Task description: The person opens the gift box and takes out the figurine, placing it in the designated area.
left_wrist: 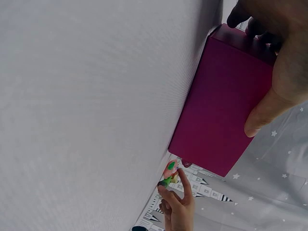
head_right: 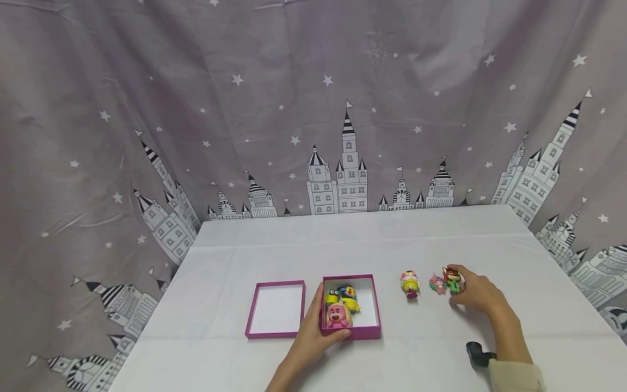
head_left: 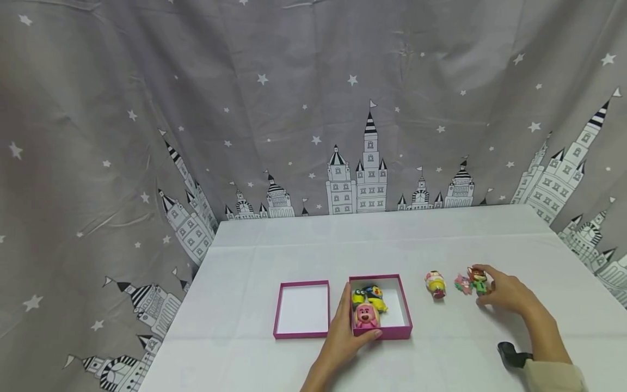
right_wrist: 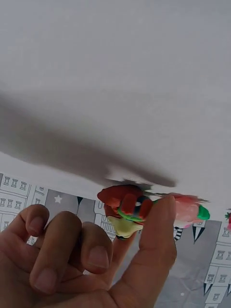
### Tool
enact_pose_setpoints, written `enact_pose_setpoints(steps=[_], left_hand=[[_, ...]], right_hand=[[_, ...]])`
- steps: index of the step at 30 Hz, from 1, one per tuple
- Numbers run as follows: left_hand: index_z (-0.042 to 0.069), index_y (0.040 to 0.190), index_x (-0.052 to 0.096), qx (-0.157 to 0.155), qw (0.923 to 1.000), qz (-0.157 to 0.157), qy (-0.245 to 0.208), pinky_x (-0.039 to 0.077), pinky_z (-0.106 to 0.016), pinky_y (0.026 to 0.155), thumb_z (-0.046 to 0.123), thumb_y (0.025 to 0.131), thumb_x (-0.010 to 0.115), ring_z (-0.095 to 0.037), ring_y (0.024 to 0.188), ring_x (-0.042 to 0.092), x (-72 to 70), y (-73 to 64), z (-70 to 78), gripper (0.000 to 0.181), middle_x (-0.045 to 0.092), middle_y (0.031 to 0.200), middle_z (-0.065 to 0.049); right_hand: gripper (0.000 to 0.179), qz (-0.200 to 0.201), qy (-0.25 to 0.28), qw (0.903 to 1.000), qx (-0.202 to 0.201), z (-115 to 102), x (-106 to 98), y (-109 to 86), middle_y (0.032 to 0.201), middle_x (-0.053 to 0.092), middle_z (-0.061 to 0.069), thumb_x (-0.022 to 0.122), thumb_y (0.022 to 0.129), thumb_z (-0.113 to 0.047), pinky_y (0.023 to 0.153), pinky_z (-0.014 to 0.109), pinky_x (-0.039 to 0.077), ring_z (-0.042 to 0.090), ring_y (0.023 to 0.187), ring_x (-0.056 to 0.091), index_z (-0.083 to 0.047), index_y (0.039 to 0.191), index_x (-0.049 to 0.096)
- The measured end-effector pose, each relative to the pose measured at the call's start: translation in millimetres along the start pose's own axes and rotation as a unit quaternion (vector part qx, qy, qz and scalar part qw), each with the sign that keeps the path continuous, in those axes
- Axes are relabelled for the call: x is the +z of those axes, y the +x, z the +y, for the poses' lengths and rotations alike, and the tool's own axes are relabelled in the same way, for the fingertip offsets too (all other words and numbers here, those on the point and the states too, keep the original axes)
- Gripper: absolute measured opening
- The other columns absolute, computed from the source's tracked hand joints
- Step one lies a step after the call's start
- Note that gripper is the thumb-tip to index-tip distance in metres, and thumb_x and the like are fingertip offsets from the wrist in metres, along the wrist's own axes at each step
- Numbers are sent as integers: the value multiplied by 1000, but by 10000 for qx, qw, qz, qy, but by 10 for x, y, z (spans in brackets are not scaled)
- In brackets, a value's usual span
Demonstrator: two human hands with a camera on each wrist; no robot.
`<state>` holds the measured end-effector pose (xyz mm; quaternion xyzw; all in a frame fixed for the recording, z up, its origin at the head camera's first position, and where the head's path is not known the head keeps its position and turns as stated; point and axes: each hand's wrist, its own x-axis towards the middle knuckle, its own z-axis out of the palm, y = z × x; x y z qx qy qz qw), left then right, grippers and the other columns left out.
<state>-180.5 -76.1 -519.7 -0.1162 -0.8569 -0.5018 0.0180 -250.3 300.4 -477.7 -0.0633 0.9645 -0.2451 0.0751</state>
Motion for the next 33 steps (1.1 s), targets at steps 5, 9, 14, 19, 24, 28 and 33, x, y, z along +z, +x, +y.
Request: enact_pose_setpoints(steps=[5,9,14,19,24,28,33], left_hand=[[21,150,6,26,10000,2,-40,23,-45,108,50,69,75,-25,136,21,6,1,1,111,14,153,-5],[21,150,6,29,10000,-10,-47,23,-47,108,49,69,75,-27,136,21,11,-2,2,110,14,153,-7],[17,150,7,160,9999,38,-13,24,-48,107,48,69,76,-29,135,22,6,-3,9,110,15,152,-9],[16,150,7,176,9998,51,19,23,-47,107,48,69,76,-28,136,22,-6,4,21,111,15,153,-9],[16,150,7,127,9999,36,26,24,-47,107,47,69,77,-28,135,23,-12,7,25,111,15,152,-9],[16,150,7,166,9999,36,24,25,-48,107,48,69,76,-30,135,24,-15,9,23,111,16,152,-11],[12,149,7,300,9995,49,24,26,-49,106,48,70,75,-31,134,25,-15,7,18,111,16,151,-13]], right_hand=[[74,323,-66,9994,-118,-38,53,-25,76,51,7,75,73,-32,53,34,37,21,65,45,-2,130,40],[66,752,-41,9969,-215,-125,74,-42,70,49,5,72,77,-31,48,30,33,18,57,42,-2,129,42],[52,1591,219,9849,-646,-350,88,-73,60,39,-2,71,81,-23,43,25,28,10,49,34,-5,125,48],[44,1638,998,9694,-1534,-724,122,-120,53,31,-8,73,80,-18,39,21,27,2,45,27,-14,120,55],[41,1251,1319,9531,-2418,-1051,246,-148,50,29,-16,74,79,-19,38,18,28,-3,44,24,-19,117,58],[38,1038,1485,9423,-2814,-1249,374,-147,52,29,-18,73,80,-22,41,17,29,-3,46,24,-20,115,60],[39,629,1745,9331,-3080,-1443,540,-111,52,31,-17,74,79,-22,41,16,30,-4,46,25,-18,115,61]])
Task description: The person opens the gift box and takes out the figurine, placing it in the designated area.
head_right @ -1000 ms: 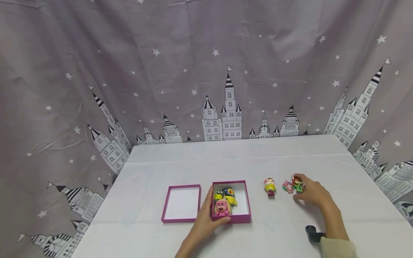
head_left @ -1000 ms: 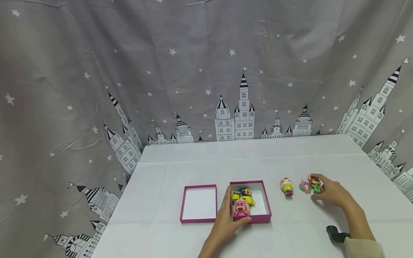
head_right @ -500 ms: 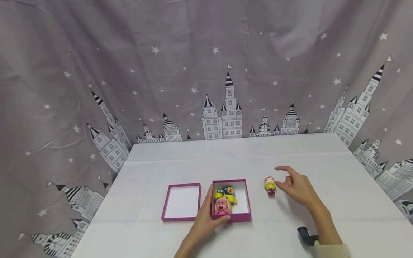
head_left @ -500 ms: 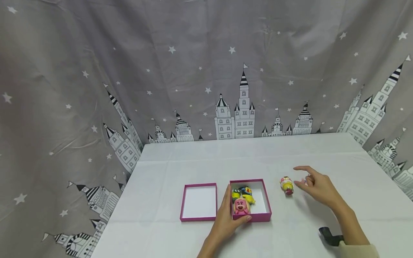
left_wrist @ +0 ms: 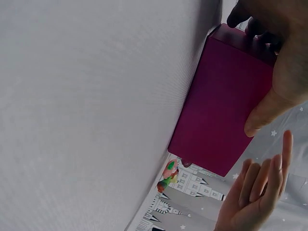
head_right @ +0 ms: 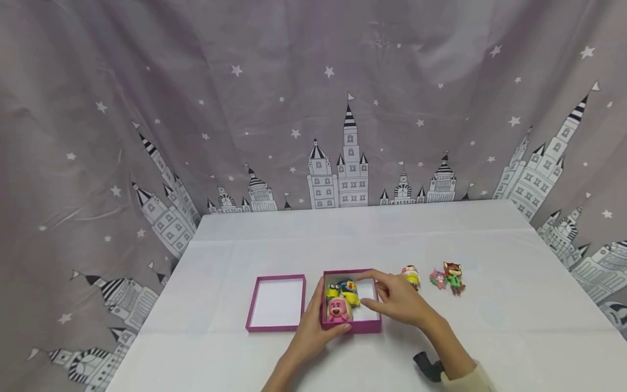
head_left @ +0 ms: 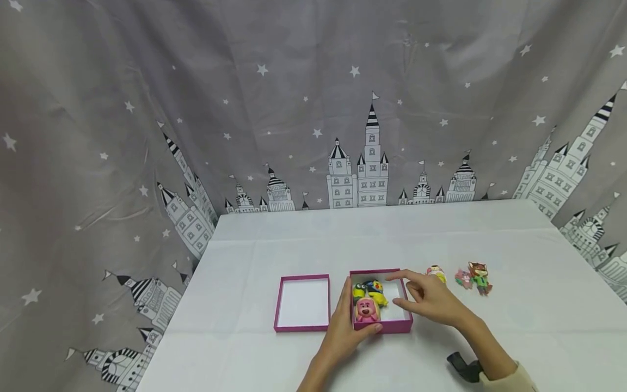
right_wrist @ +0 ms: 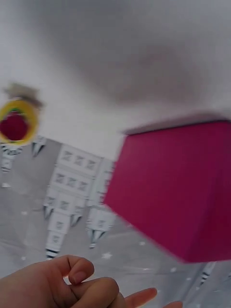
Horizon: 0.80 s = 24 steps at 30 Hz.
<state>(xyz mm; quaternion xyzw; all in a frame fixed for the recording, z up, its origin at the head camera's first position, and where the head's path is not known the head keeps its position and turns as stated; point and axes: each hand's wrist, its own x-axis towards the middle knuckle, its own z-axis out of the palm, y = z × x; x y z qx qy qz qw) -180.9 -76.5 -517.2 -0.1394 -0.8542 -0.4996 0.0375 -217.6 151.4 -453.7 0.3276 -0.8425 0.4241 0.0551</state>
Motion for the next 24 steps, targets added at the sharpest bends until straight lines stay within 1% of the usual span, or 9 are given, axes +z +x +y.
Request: enact_pose_setpoints(steps=[5,8,12,18,24], left_hand=[[11,149,6,59,10000,-13,4,29,-49,105,47,71,75,-32,133,27,-7,-5,5,110,17,151,-15],[13,149,5,51,10000,-23,27,29,-50,104,47,71,75,-32,133,27,-8,-6,8,110,16,151,-15],[14,150,4,18,10000,-57,-1,28,-50,104,48,72,74,-33,134,25,-10,-9,3,110,15,152,-15],[14,150,4,-13,10000,-58,-15,29,-53,104,48,72,74,-35,133,25,-6,-1,-9,110,14,152,-14],[12,149,5,-25,10000,-77,-23,28,-52,104,47,72,74,-33,134,24,-8,-3,-3,110,14,152,-14]], right_hand=[[41,-402,29,9988,-268,3,192,85,52,31,-18,75,77,-18,45,15,29,-5,46,24,-14,115,61],[40,-631,-69,9975,-305,26,270,126,53,31,-18,75,77,-18,48,16,28,-4,47,24,-14,114,62],[39,-924,-348,9950,-172,45,323,165,53,31,-18,75,77,-23,48,15,27,-3,48,26,-17,114,64],[42,-1334,-766,9881,38,62,353,203,53,32,-17,75,76,-32,47,14,27,-1,49,27,-21,115,63],[47,-1493,-1293,9801,210,53,367,219,57,39,-16,76,74,-37,55,22,31,3,56,32,-26,117,64]])
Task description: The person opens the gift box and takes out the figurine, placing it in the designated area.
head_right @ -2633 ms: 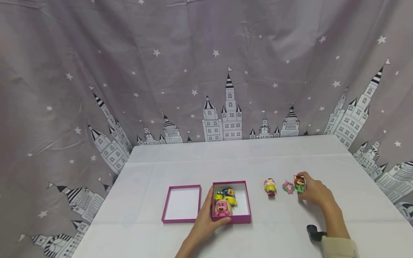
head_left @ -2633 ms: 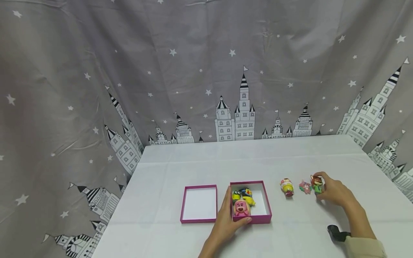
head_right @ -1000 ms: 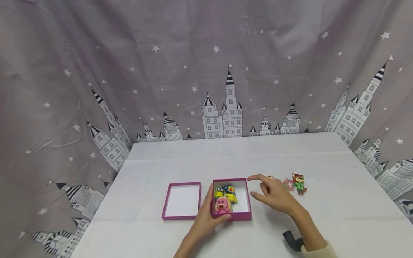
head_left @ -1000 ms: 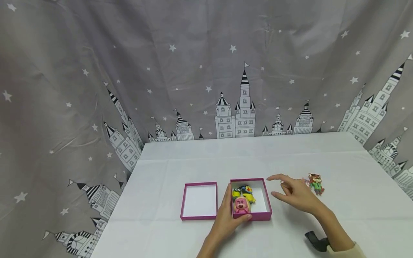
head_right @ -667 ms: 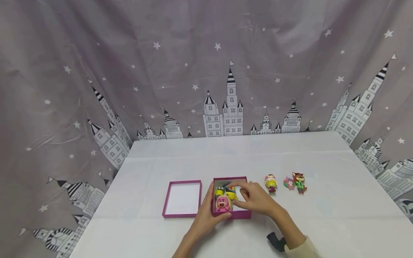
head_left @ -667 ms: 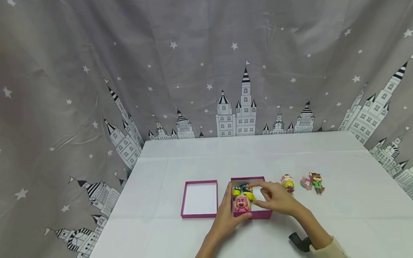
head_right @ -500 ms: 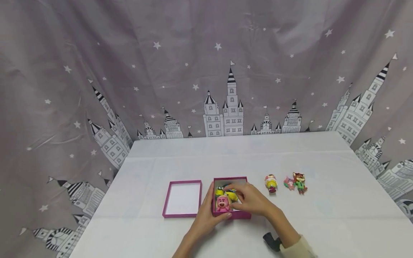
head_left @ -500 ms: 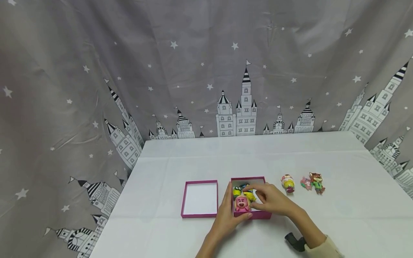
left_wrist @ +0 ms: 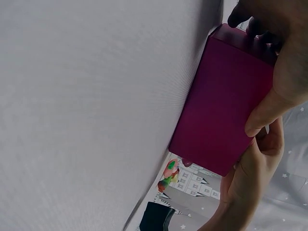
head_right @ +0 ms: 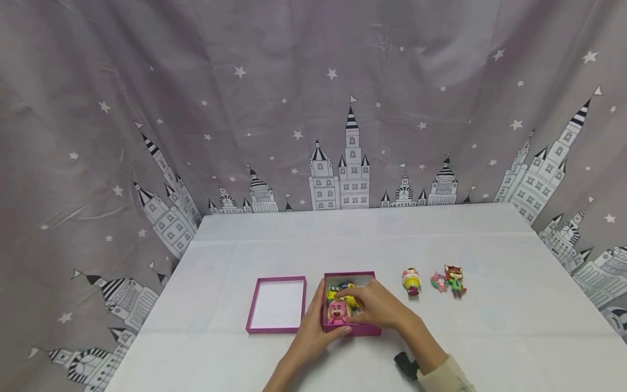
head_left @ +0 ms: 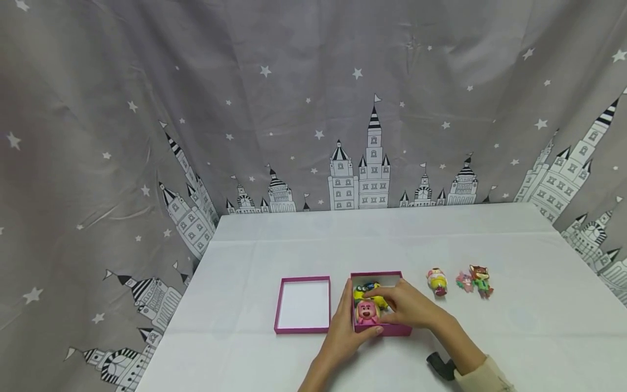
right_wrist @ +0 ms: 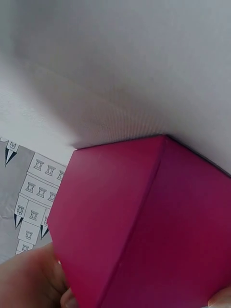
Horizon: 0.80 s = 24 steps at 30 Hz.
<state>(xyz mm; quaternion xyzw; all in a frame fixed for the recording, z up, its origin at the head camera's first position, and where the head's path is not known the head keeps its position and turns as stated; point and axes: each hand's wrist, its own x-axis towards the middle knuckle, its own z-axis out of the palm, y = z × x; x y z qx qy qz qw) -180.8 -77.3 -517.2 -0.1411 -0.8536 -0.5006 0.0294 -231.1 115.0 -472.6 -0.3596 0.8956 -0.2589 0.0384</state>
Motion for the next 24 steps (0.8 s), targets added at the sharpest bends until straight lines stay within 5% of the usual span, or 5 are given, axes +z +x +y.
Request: enact_pose_setpoints(steps=[8,24], left_hand=[[15,150,4,-77,9999,-94,17,29,-52,104,47,72,74,-33,134,24,0,-2,6,109,14,152,-13],[15,150,5,6,10000,-50,58,29,-52,104,49,72,74,-33,134,24,9,9,-24,109,13,152,-12]], right_hand=[[47,-109,-54,9999,-16,1,28,24,63,48,-7,77,72,-38,59,26,31,9,65,35,-30,117,65],[43,-180,88,9997,152,12,25,13,61,42,-13,75,74,-40,59,26,30,10,68,34,-34,116,64]])
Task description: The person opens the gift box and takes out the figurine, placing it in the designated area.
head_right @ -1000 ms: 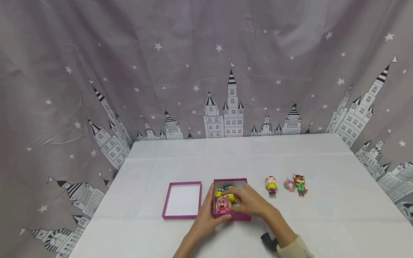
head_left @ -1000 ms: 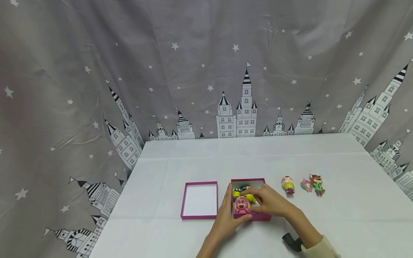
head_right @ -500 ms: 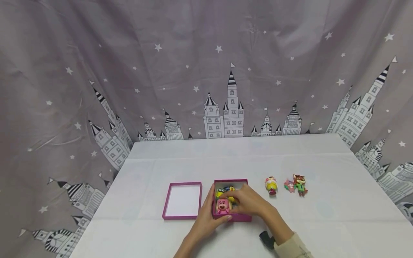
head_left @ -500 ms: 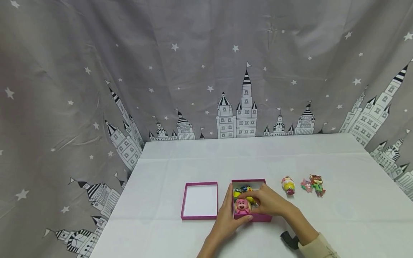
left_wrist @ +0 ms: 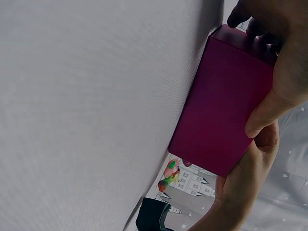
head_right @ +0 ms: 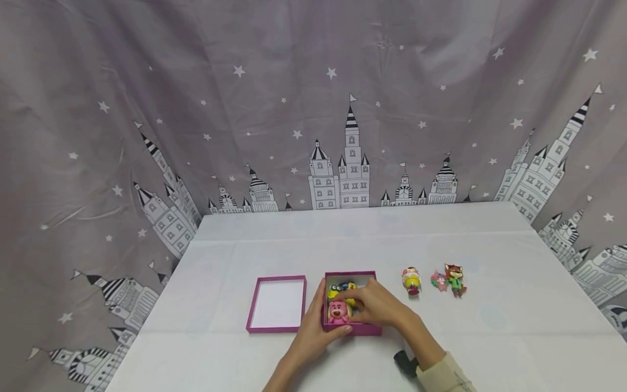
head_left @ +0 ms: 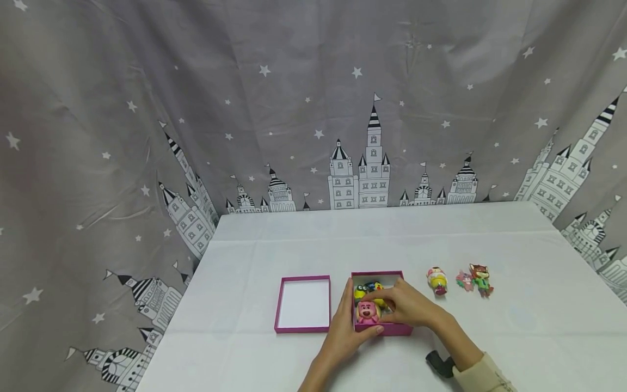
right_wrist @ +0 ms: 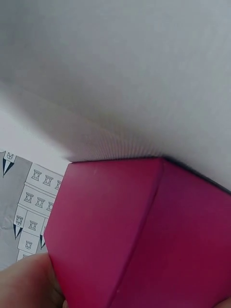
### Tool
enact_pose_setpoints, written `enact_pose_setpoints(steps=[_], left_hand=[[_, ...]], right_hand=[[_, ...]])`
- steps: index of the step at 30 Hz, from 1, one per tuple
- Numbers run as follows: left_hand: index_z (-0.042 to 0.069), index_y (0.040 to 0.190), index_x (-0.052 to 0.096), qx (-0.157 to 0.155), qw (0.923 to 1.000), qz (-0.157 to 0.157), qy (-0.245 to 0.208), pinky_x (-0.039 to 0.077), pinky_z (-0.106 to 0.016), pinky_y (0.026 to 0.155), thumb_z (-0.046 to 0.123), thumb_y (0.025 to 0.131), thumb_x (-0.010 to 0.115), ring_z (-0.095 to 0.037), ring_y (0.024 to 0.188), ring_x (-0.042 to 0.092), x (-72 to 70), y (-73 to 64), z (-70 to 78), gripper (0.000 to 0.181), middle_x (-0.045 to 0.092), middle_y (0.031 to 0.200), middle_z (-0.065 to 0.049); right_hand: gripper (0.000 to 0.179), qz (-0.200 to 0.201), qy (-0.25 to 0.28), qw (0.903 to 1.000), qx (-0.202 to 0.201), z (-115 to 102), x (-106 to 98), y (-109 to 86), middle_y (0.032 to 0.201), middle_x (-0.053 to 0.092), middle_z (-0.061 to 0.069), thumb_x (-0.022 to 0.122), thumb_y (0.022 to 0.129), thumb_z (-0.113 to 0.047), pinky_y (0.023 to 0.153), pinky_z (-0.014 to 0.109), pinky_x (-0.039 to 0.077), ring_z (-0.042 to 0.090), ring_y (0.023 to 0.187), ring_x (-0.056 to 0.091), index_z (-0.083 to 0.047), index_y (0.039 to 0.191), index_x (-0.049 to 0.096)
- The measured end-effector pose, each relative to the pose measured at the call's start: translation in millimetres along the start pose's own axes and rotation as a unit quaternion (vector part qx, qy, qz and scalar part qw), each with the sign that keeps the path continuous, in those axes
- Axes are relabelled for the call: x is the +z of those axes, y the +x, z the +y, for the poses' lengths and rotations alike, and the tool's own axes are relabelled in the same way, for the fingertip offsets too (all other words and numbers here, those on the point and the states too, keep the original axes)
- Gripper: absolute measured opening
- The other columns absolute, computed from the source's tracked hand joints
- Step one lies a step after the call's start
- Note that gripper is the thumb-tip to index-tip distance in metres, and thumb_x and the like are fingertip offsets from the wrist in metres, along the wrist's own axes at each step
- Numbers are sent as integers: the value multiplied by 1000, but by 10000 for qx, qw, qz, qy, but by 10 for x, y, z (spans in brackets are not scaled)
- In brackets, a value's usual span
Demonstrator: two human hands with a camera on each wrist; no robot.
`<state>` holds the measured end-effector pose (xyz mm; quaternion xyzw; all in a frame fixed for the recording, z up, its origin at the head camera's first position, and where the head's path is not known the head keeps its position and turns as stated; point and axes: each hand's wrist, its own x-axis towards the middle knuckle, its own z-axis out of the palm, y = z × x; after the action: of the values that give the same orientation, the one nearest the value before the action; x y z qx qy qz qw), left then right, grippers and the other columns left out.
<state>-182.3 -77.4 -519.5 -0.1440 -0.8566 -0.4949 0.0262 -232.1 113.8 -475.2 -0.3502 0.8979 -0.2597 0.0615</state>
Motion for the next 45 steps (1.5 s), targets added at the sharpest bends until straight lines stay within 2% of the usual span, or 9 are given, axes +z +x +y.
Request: enact_pose_setpoints(steps=[5,11,14,19,24,27,31,36,45], left_hand=[[14,150,5,-9,10000,-3,12,29,-52,103,50,72,73,-34,134,24,0,3,-4,109,13,152,-13],[13,149,5,3,10000,26,-32,29,-52,104,48,73,74,-33,134,24,7,0,-2,109,15,152,-13],[12,149,6,58,10000,65,-8,29,-51,104,49,73,73,-33,134,25,10,-4,-7,109,15,152,-14],[11,149,5,126,9999,63,-13,27,-51,105,50,73,72,-32,134,23,7,-6,-3,109,15,152,-14],[14,150,5,23,10000,-8,-53,27,-51,105,50,72,73,-31,135,22,-6,-6,14,109,14,152,-12],[14,150,5,11,10000,11,-38,27,-50,105,50,72,73,-30,135,22,-4,-5,9,109,15,152,-12],[14,150,6,69,9999,81,42,27,-50,105,49,72,74,-31,135,23,6,-5,-2,109,16,152,-13],[16,150,7,-62,9999,77,103,26,-50,106,50,71,74,-30,135,23,6,-12,14,109,17,152,-11],[18,150,8,-162,9998,90,89,25,-47,107,50,70,75,-26,136,22,5,-10,38,109,17,153,-6]], right_hand=[[44,-57,110,9999,-20,19,-10,3,62,43,-12,73,75,-42,57,23,32,9,66,35,-31,117,65],[47,-70,461,9979,-443,59,-58,22,53,33,-16,75,75,-38,46,14,27,-1,49,29,-22,118,65],[49,-37,563,9967,-587,74,-82,24,53,31,-17,74,75,-42,45,13,25,-2,48,28,-20,118,65],[51,99,716,9953,-644,100,-134,18,52,30,-16,72,74,-45,44,13,23,-2,47,26,-20,118,64],[50,278,983,9927,-644,128,-222,-5,52,31,-16,72,75,-43,42,14,23,-2,47,27,-21,119,63],[49,489,945,9918,-702,154,-280,-30,51,31,-17,73,75,-41,43,15,24,-3,47,26,-22,119,63],[51,740,832,9923,-550,189,-374,-85,51,29,-17,74,74,-42,45,16,25,-2,47,26,-20,119,64],[53,1006,904,9905,-261,260,-514,-188,52,30,-16,75,72,-40,44,16,27,-1,49,27,-19,119,64],[50,1506,1141,9814,350,432,-800,-459,55,32,-11,78,72,-32,40,21,30,3,50,30,-21,119,64]])
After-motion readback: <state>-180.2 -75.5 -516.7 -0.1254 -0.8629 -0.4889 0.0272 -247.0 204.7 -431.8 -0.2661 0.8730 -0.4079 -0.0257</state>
